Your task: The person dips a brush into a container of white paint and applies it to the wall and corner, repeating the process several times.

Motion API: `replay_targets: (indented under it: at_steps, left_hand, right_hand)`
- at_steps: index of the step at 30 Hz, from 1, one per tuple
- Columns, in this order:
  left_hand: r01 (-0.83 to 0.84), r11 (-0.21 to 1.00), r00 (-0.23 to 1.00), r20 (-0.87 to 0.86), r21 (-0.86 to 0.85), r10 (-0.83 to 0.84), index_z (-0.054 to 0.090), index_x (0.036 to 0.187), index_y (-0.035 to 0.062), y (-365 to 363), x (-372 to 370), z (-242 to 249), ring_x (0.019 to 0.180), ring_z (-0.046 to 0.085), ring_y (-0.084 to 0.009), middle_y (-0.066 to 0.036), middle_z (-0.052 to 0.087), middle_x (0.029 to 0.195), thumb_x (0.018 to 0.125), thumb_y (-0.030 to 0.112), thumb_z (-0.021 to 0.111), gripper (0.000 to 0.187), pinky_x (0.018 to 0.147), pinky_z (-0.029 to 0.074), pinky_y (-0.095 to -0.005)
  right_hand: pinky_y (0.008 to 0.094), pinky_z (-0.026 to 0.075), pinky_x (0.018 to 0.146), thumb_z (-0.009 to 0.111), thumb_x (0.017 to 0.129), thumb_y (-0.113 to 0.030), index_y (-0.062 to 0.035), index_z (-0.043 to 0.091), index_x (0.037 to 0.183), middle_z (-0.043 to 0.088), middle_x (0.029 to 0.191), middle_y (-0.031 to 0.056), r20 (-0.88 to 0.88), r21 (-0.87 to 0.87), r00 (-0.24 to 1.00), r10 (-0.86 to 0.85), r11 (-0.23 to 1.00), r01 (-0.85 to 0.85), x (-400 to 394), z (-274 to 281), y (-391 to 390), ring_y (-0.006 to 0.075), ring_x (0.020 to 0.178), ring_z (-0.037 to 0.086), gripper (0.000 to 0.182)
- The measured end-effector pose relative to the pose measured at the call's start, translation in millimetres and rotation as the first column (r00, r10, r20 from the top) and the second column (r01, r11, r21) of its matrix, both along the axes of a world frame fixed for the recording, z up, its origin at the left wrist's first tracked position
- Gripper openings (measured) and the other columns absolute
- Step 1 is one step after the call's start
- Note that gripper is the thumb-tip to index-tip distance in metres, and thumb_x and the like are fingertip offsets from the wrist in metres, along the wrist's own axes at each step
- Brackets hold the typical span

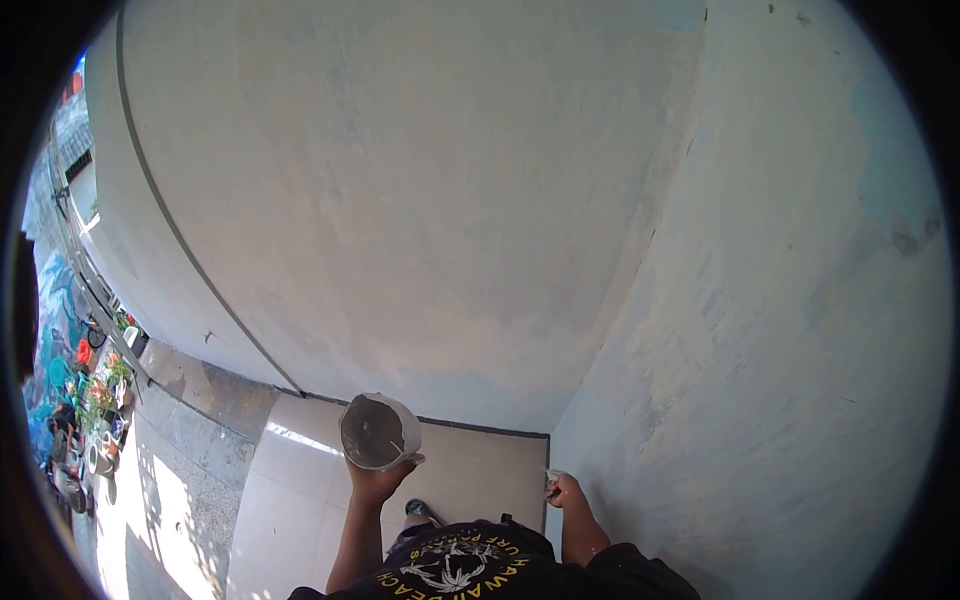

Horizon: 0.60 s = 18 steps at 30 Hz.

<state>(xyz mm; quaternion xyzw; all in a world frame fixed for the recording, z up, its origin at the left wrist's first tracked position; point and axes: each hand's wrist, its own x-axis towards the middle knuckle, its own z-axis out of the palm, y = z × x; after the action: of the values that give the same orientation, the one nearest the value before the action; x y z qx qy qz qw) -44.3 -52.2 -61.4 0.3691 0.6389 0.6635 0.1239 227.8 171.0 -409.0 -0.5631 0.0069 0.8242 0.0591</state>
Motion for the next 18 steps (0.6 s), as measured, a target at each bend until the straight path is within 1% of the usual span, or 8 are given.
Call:
replay_targets:
  at_steps: [3,6,7,9,11,12,13,18]
  left_hand:
    - [0.004,1.0,1.0,-0.021,-0.008,-0.004,0.029,0.131,0.0011,-1.1,-1.2,1.6,0.109,0.054,-0.0228,-0.014,0.052,0.12,0.054,0.021,0.092,0.102,0.094,0.045,-0.037]
    - [0.006,1.0,0.999,-0.033,-0.014,-0.006,0.03,0.131,0.0012,-0.9,-1.7,4.3,0.109,0.055,-0.0229,-0.014,0.053,0.119,0.054,0.022,0.092,0.101,0.093,0.045,-0.0369]
    - [0.008,1.0,0.999,-0.032,-0.014,-0.008,0.03,0.131,0.0012,-0.6,-2.0,5.5,0.109,0.055,-0.0229,-0.014,0.053,0.119,0.054,0.022,0.092,0.101,0.093,0.045,-0.0369]
    - [0.02,1.0,0.998,-0.054,0.006,-0.019,0.031,0.13,0.0012,0.1,-2.9,8.5,0.108,0.055,-0.023,-0.014,0.053,0.119,0.054,0.023,0.092,0.1,0.092,0.046,-0.0367]
    - [0.029,0.999,0.998,-0.06,0.013,-0.028,0.031,0.13,0.0013,0.1,-4.2,9.6,0.108,0.055,-0.023,-0.014,0.053,0.119,0.054,0.023,0.093,0.1,0.092,0.046,-0.0368]
    - [0.035,0.999,0.997,-0.066,0.019,-0.034,0.031,0.13,0.0013,0.4,-4.7,9.7,0.108,0.056,-0.023,-0.014,0.053,0.119,0.054,0.024,0.093,0.101,0.092,0.046,-0.0369]
    - [0.036,0.999,0.997,-0.065,0.02,-0.035,0.031,0.13,0.0013,0.6,-4.7,9.7,0.108,0.056,-0.023,-0.014,0.053,0.119,0.054,0.024,0.093,0.101,0.092,0.046,-0.0369]
    - [0.04,0.996,0.998,-0.045,0.08,-0.036,0.03,0.13,0.0018,4.3,-4.7,7.0,0.108,0.055,-0.0229,-0.014,0.053,0.119,0.053,0.021,0.093,0.101,0.092,0.047,-0.0371]
  right_hand:
    - [0.0269,0.031,0.037,0.031,0.088,-0.015,-0.0091,0.039,0.065,0.033,0.047,-0.0002,0.013,-0.005,0.999,0.031,1.0,-0.031,-10.3,5.2,21.1,0.0128,0.036,0.03,0.025]
    - [0.0267,0.029,0.035,0.032,0.083,-0.01,-0.008,0.045,0.067,0.035,0.046,-0.0002,0.018,0.15,1.0,0.02,0.988,-0.022,-34.1,24.5,78.9,0.0128,0.035,0.032,0.02]
    - [0.0274,0.029,0.037,0.036,0.087,-0.011,-0.0119,0.044,0.07,0.039,0.05,0.0002,-0.035,0.219,0.996,0.077,0.973,-0.068,-41.4,45.5,103.1,0.0116,0.035,0.032,0.02]
    - [0.0282,0.022,0.037,0.044,0.08,-0.008,-0.0119,0.043,0.064,0.035,0.049,-0.0009,-0.071,0.491,0.996,0.045,0.871,-0.004,-64.7,106.8,144.7,0.0131,0.036,0.027,0.016]
    - [0.0283,0.02,0.038,0.044,0.079,-0.009,-0.0116,0.043,0.064,0.03,0.05,-0.0015,-0.051,0.667,0.999,0.008,0.744,0.028,-86.2,207.3,173.8,0.0138,0.037,0.025,0.015]
    - [0.028,0.02,0.039,0.043,0.079,-0.009,-0.0105,0.045,0.07,0.029,0.052,-0.0027,-0.12,0.711,0.993,0.007,0.699,0.081,-91.5,236.2,200.7,0.0131,0.039,0.024,0.009]
    - [0.0278,0.02,0.04,0.043,0.08,-0.009,-0.01,0.046,0.075,0.031,0.054,-0.0038,-0.077,0.756,0.996,-0.036,0.65,0.082,-99.3,285.1,210.1,0.0118,0.039,0.023,0.006]
    - [0.0251,0.023,0.041,0.048,0.095,-0.027,-0.0034,0.052,0.088,0.035,0.056,-0.0037,-0.255,0.903,0.966,0.039,0.367,0.224,-85.8,439.7,185.9,0.0073,0.043,0.027,0.025]
